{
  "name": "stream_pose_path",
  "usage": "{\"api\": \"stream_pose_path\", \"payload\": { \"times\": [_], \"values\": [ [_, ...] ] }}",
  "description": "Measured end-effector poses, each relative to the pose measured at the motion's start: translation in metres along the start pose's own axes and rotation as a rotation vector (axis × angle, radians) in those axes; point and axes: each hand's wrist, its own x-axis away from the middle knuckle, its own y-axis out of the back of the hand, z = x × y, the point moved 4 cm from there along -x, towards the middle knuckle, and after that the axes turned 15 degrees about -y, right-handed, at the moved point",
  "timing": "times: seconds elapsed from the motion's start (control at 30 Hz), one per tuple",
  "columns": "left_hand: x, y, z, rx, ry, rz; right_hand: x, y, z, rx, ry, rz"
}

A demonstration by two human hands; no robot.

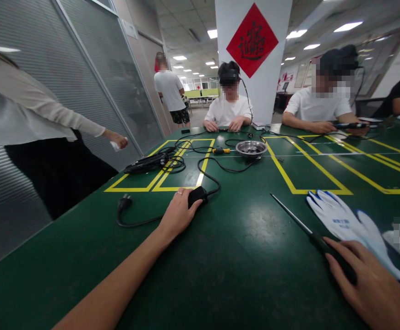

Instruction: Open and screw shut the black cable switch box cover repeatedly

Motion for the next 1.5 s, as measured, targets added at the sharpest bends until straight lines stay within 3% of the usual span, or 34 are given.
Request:
{"api": "stream_pose_path", "payload": {
  "times": [0.2, 0.3, 0.4, 0.47, 0.57, 0.63, 0.7, 0.8, 0.87, 0.97, 1.0, 1.07, 1.13, 1.3, 1.5],
  "values": [
    [-0.001, 0.013, -0.018, -0.025, -0.031, -0.052, 0.002, 0.001, 0.0, 0.074, -0.04, -0.025],
    [0.004, 0.014, -0.047, 0.018, -0.078, -0.039, 0.004, 0.013, 0.008, 0.084, -0.001, -0.115],
    [0.014, 0.013, -0.088, 0.151, -0.156, 0.025, 0.009, 0.031, 0.031, -0.1, 0.059, -0.179],
    [0.023, 0.011, -0.116, 0.272, -0.221, 0.113, 0.011, 0.036, 0.054, -0.32, 0.034, -0.023],
    [0.038, 0.008, -0.151, 0.424, -0.349, 0.241, 0.011, 0.026, 0.099, -0.694, -0.154, 0.432],
    [0.046, 0.006, -0.162, 0.493, -0.387, 0.268, 0.01, 0.016, 0.129, -0.985, -0.249, 0.674],
    [0.049, 0.004, -0.164, 0.513, -0.384, 0.281, 0.008, 0.006, 0.148, -1.23, -0.337, 0.817],
    [0.043, 0.003, -0.151, 0.447, -0.426, 0.257, -0.001, -0.004, 0.156, -1.51, -0.456, 0.893],
    [0.031, 0.006, -0.129, 0.318, -0.428, 0.179, -0.011, -0.005, 0.149, -1.635, -0.559, 0.873],
    [0.012, 0.012, -0.069, -0.035, -0.183, 0.035, -0.031, -0.003, 0.128, -1.698, -0.755, 0.772],
    [0.007, 0.012, -0.047, -0.139, -0.08, 0.036, -0.038, -0.003, 0.12, -1.692, -0.821, 0.732],
    [0.002, 0.005, -0.009, -0.217, 0.058, 0.175, -0.054, -0.006, 0.106, -1.66, -0.912, 0.675],
    [-0.001, -0.001, 0.012, -0.181, 0.045, 0.242, -0.071, -0.012, 0.096, -1.611, -0.92, 0.665],
    [0.001, -0.005, 0.02, -0.123, 0.001, 0.26, -0.108, -0.03, 0.085, -1.484, -0.902, 0.684],
    [-0.003, 0.012, 0.015, -0.161, 0.04, 0.124, -0.136, -0.038, 0.076, -1.19, -0.803, 0.598]
  ]
}}
